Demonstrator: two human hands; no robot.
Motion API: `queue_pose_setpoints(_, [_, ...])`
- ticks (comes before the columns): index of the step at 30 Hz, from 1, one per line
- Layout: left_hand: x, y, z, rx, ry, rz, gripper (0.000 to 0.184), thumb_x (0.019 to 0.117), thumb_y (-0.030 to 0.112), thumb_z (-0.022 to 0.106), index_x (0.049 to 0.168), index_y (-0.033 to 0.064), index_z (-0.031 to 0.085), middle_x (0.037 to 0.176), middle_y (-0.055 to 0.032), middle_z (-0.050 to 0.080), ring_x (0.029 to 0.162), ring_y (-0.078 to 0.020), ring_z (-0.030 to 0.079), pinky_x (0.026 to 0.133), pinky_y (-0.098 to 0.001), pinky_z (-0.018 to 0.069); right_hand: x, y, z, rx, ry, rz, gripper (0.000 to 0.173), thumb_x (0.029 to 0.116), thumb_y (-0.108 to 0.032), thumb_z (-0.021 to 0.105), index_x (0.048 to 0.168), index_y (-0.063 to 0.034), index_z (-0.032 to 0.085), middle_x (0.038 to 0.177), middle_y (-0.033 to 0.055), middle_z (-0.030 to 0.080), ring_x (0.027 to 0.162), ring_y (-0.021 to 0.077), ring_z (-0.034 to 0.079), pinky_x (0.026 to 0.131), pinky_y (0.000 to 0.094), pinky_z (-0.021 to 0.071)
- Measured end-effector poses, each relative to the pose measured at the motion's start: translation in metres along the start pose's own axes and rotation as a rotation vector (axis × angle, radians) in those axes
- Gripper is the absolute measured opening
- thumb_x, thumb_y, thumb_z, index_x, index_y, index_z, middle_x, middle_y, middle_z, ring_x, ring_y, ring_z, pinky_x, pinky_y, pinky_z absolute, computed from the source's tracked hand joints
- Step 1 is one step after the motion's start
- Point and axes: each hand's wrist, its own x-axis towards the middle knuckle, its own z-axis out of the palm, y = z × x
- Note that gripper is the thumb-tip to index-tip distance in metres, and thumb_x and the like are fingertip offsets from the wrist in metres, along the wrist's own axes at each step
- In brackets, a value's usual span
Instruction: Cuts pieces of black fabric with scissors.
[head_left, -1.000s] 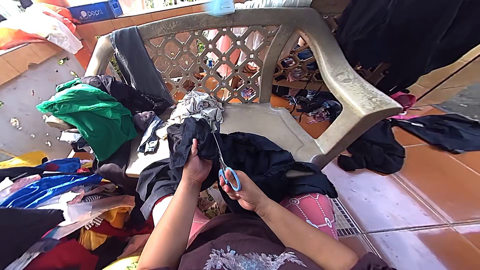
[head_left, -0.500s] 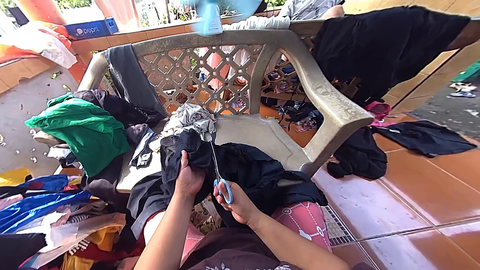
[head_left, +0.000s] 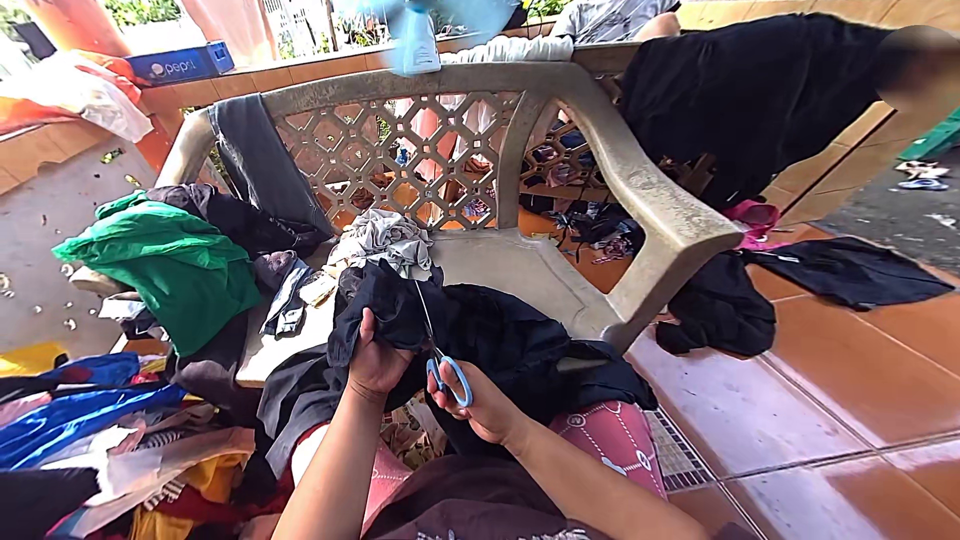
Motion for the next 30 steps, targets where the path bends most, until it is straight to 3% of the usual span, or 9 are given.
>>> queue_pose_setpoints(11, [0.000,0.003,-0.004,-0.009,-0.011,-0.008,0.049,0.0860,0.050,0.076,0.117,0.0123,0.073,0.112,-0.0118,0.074,0.102,-0.0251,0.073,0.086,-0.0425,0.0609,-0.004,0.001,0.007,-0.007,0.114,-0.053,0.024,0.1018,-0.016,0.054,0.080,-0.0118,0.063,0.062,-0.0096,0.056,0.048,-0.0050,0.046,0.046,0.0105,0.0372])
queue_pose_setpoints(14, [-0.001,0.004,-0.008,0.015,-0.032,-0.019,0.050,0.0864,0.051,0.075,0.118,0.0129,0.072,0.113,-0.0111,0.074,0.103,-0.0248,0.072,0.087,-0.0428,0.0605,-0.005,0.001,0.007,0.049,0.088,-0.035,0.025,0.1024,-0.018,0.054,0.081,-0.0109,0.064,0.061,-0.0084,0.057,0.047,-0.0047,0.045,0.044,0.0104,0.0359])
queue_pose_setpoints(17, [-0.004,0.004,-0.011,0.062,-0.068,-0.045,0.051,0.0878,0.054,0.073,0.120,0.0144,0.072,0.115,-0.0096,0.074,0.106,-0.0235,0.072,0.091,-0.0428,0.0596,-0.004,-0.002,0.005,0.100,0.006,-0.007,0.030,0.1042,-0.035,0.052,0.087,-0.0122,0.061,0.061,-0.0098,0.055,0.045,-0.0057,0.043,0.043,0.0098,0.0333])
queue_pose_setpoints(20, [-0.007,0.001,-0.013,0.055,-0.103,-0.073,0.049,0.0898,0.052,0.072,0.121,0.0145,0.072,0.117,-0.0091,0.074,0.108,-0.0221,0.071,0.093,-0.0403,0.0587,-0.002,-0.010,0.006,0.148,-0.011,0.011,0.039,0.1065,-0.043,0.046,0.087,-0.0115,0.060,0.063,-0.0087,0.055,0.045,-0.0054,0.042,0.043,0.0094,0.0337])
queue_pose_setpoints(25, [-0.007,0.001,-0.017,0.026,-0.139,-0.092,0.048,0.0911,0.049,0.072,0.122,0.0127,0.071,0.118,-0.0101,0.073,0.109,-0.0228,0.071,0.094,-0.0408,0.0582,-0.002,-0.015,0.006,0.115,0.008,0.024,0.040,0.1077,-0.040,0.043,0.085,-0.0112,0.060,0.061,-0.0092,0.052,0.044,-0.0053,0.040,0.042,0.0099,0.0320])
queue_pose_setpoints(30, [-0.006,0.005,-0.018,0.052,-0.134,-0.107,0.050,0.0900,0.051,0.072,0.122,0.0125,0.071,0.117,-0.0125,0.073,0.107,-0.0262,0.071,0.091,-0.0433,0.0591,-0.001,-0.015,0.008,0.093,0.087,0.003,0.032,0.1075,-0.024,0.047,0.082,-0.0101,0.061,0.057,-0.0083,0.053,0.043,-0.0045,0.042,0.041,0.0107,0.0330])
